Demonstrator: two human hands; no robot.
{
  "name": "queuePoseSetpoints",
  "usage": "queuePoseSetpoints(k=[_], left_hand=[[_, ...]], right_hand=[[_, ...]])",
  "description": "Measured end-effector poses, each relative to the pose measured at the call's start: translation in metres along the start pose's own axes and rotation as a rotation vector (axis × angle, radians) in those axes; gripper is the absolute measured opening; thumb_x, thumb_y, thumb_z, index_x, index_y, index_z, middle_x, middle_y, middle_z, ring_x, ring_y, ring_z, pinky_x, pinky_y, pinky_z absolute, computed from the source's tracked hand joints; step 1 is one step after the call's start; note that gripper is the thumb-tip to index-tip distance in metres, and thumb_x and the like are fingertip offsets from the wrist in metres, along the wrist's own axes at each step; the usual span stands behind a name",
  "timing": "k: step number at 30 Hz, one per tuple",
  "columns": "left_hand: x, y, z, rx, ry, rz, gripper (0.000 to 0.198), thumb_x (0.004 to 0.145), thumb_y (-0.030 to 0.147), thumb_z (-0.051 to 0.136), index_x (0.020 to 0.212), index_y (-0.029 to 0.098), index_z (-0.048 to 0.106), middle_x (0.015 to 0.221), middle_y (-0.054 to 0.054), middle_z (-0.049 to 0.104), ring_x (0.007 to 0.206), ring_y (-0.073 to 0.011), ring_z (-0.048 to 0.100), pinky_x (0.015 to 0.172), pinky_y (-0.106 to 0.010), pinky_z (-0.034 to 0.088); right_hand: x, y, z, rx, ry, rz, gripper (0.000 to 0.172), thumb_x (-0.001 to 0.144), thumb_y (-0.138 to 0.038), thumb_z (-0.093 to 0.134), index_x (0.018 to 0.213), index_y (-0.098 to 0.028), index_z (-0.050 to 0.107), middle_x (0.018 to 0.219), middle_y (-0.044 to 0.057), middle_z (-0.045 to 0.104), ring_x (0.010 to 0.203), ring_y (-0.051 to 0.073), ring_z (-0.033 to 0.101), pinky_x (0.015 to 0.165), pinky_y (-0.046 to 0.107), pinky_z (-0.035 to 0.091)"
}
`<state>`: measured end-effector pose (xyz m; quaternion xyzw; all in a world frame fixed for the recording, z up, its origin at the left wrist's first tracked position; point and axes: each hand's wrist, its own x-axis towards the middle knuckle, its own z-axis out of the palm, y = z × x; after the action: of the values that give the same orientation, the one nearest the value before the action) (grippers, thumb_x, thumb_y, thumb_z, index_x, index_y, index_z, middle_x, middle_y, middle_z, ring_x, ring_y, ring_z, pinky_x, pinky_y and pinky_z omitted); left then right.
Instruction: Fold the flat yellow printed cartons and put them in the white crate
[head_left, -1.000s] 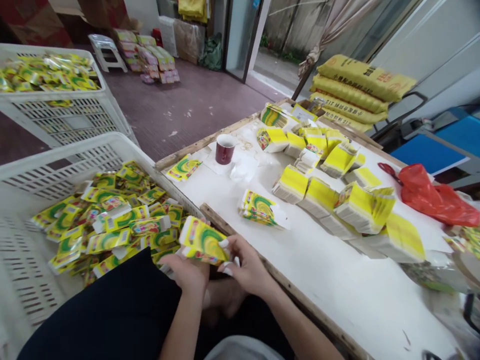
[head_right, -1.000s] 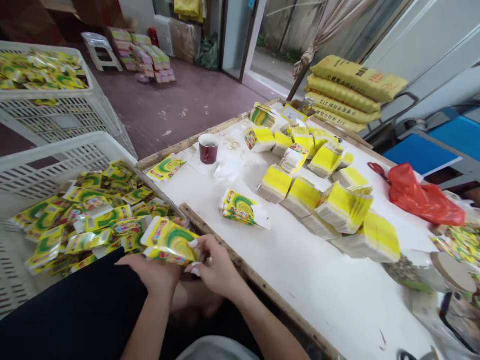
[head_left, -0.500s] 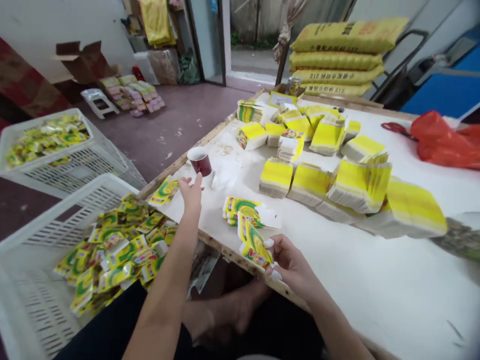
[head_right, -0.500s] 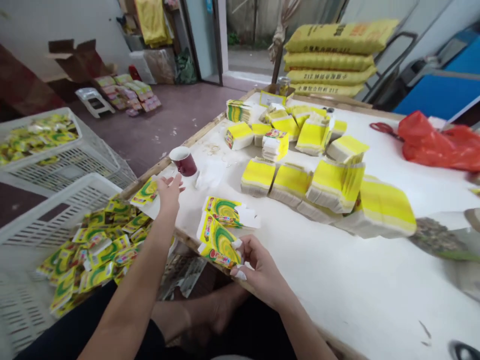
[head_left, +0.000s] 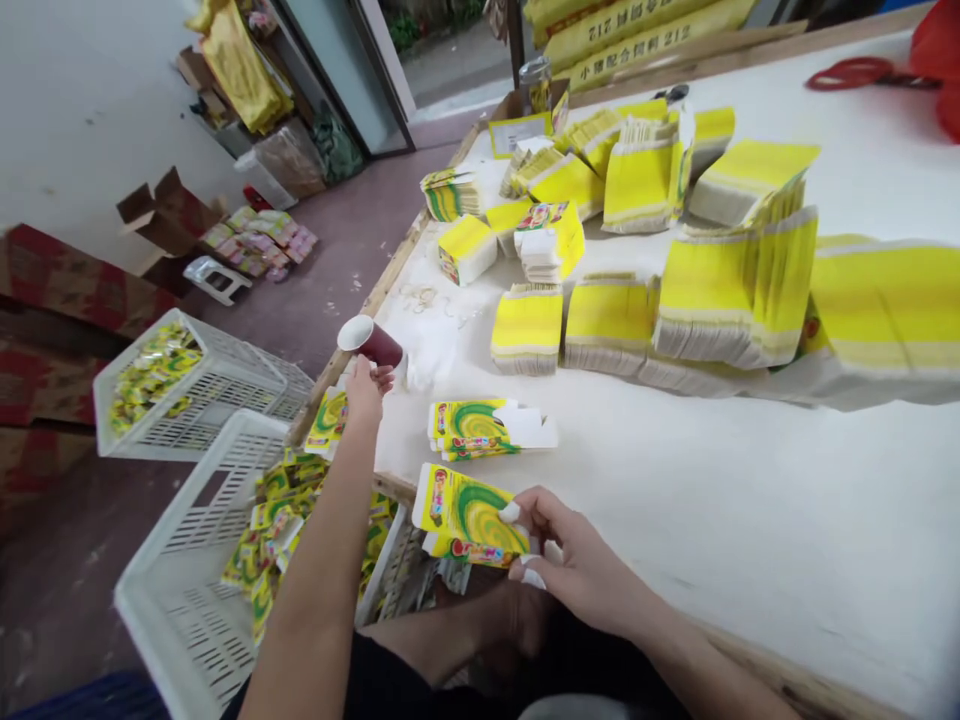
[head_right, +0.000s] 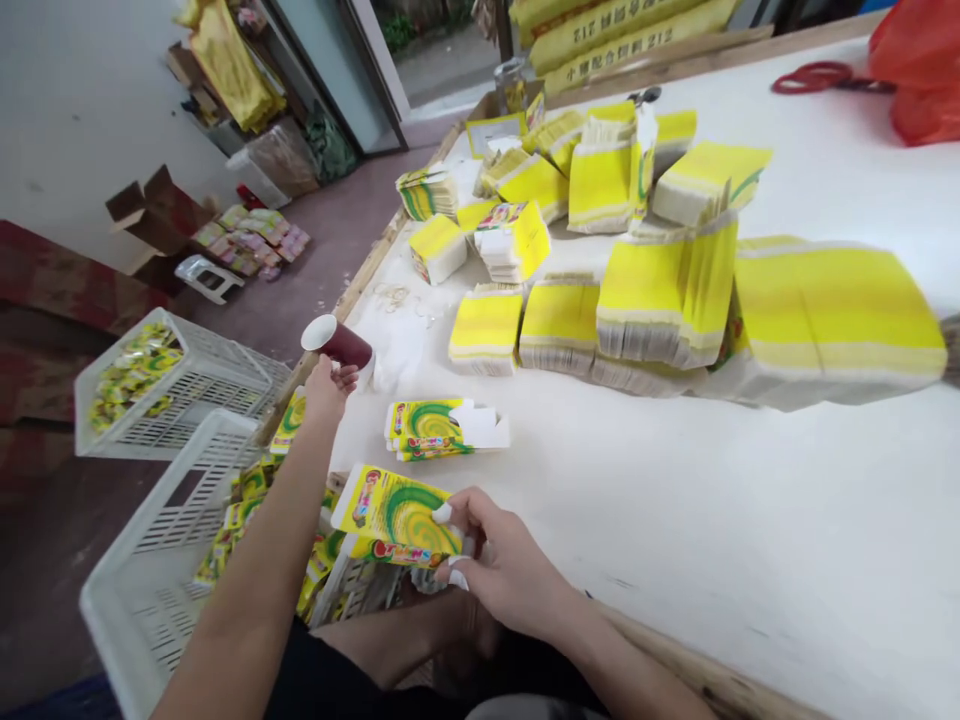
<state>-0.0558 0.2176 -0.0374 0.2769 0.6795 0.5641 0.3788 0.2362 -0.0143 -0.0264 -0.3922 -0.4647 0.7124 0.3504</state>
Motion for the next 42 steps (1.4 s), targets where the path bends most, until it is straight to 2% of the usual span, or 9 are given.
queuePoseSetpoints(k=[5, 10, 14, 20, 24, 29, 32, 36, 42], left_hand=[[-0.01, 0.012, -0.003, -0.019, -0.02, 0.018, 0.027, 0.097, 0.039, 0.051, 0.077, 0.021, 0.044, 0.052, 0.004, 0.06, 0.04, -0.0064, 0.052, 0.046, -0.015, 0.038], [-0.022, 0.059, -0.018, -0.026, -0.127, 0.023, 0.036, 0.09, 0.048, 0.061, 0.074, 0.019, 0.047, 0.05, 0.003, 0.059, 0.039, -0.0069, 0.051, 0.044, -0.017, 0.039], [-0.04, 0.1, -0.032, -0.001, -0.187, 0.032, 0.034, 0.091, 0.045, 0.061, 0.073, 0.017, 0.051, 0.049, 0.001, 0.058, 0.036, -0.0088, 0.05, 0.039, -0.019, 0.035], [-0.085, 0.143, -0.051, 0.042, -0.263, 0.054, 0.033, 0.096, 0.038, 0.053, 0.07, 0.017, 0.054, 0.049, 0.0, 0.057, 0.036, -0.0093, 0.049, 0.037, -0.018, 0.036], [-0.118, 0.161, -0.058, 0.07, -0.312, 0.056, 0.036, 0.096, 0.039, 0.054, 0.067, 0.018, 0.053, 0.049, 0.0, 0.056, 0.037, -0.0088, 0.048, 0.036, -0.017, 0.037], [-0.157, 0.173, -0.06, 0.089, -0.446, 0.059, 0.039, 0.09, 0.041, 0.062, 0.06, 0.018, 0.053, 0.049, 0.0, 0.055, 0.038, -0.0084, 0.046, 0.036, -0.017, 0.039], [-0.174, 0.175, -0.059, 0.067, -0.526, 0.116, 0.038, 0.08, 0.042, 0.074, 0.059, 0.017, 0.055, 0.05, 0.001, 0.054, 0.042, -0.0082, 0.047, 0.038, -0.016, 0.041], [-0.192, 0.176, -0.056, 0.05, -0.577, 0.14, 0.034, 0.071, 0.044, 0.084, 0.066, 0.018, 0.063, 0.053, 0.002, 0.055, 0.045, -0.0082, 0.048, 0.04, -0.016, 0.042], [-0.198, 0.173, -0.051, 0.083, -0.589, 0.155, 0.031, 0.07, 0.045, 0.085, 0.071, 0.019, 0.067, 0.054, 0.002, 0.056, 0.045, -0.0083, 0.046, 0.038, -0.016, 0.042]], right_hand=[[0.001, 0.003, 0.0, -0.082, 0.003, -0.016, 0.03, 0.075, -0.016, 0.066, 0.1, -0.025, 0.052, 0.076, -0.006, 0.048, 0.065, 0.012, 0.042, 0.06, 0.026, 0.035], [0.003, 0.009, 0.001, -0.316, 0.069, -0.077, 0.027, 0.08, -0.014, 0.061, 0.104, -0.024, 0.052, 0.074, -0.006, 0.051, 0.064, 0.014, 0.048, 0.061, 0.026, 0.038], [0.008, 0.015, 0.001, -0.689, 0.197, -0.129, 0.031, 0.083, -0.007, 0.053, 0.11, -0.02, 0.059, 0.095, 0.006, 0.064, 0.091, 0.024, 0.062, 0.081, 0.037, 0.049], [0.014, 0.023, -0.008, -0.953, 0.373, -0.267, 0.024, 0.081, -0.009, 0.062, 0.101, -0.019, 0.07, 0.118, 0.018, 0.058, 0.109, 0.035, 0.057, 0.093, 0.054, 0.051], [0.02, -0.008, -0.002, -0.59, 0.486, -0.411, 0.024, 0.083, -0.023, 0.067, 0.107, -0.022, 0.064, 0.109, 0.013, 0.058, 0.104, 0.031, 0.058, 0.093, 0.055, 0.053], [0.067, -0.06, 0.041, 0.525, 0.124, -0.433, 0.061, 0.074, -0.052, 0.078, 0.121, -0.034, 0.044, 0.128, 0.006, 0.052, 0.114, 0.025, 0.058, 0.093, 0.048, 0.058], [0.103, -0.078, 0.066, 0.988, -0.001, -0.347, 0.069, 0.063, -0.07, 0.079, 0.109, -0.033, 0.043, 0.127, 0.005, 0.052, 0.109, 0.026, 0.06, 0.084, 0.052, 0.062], [0.13, -0.09, 0.085, 1.212, -0.108, -0.404, 0.06, 0.07, -0.069, 0.076, 0.102, -0.033, 0.041, 0.118, 0.001, 0.058, 0.103, 0.025, 0.063, 0.081, 0.057, 0.063], [0.139, -0.098, 0.084, 1.215, -0.171, -0.467, 0.047, 0.076, -0.053, 0.076, 0.1, -0.031, 0.042, 0.12, -0.002, 0.059, 0.1, 0.022, 0.065, 0.082, 0.056, 0.064]])
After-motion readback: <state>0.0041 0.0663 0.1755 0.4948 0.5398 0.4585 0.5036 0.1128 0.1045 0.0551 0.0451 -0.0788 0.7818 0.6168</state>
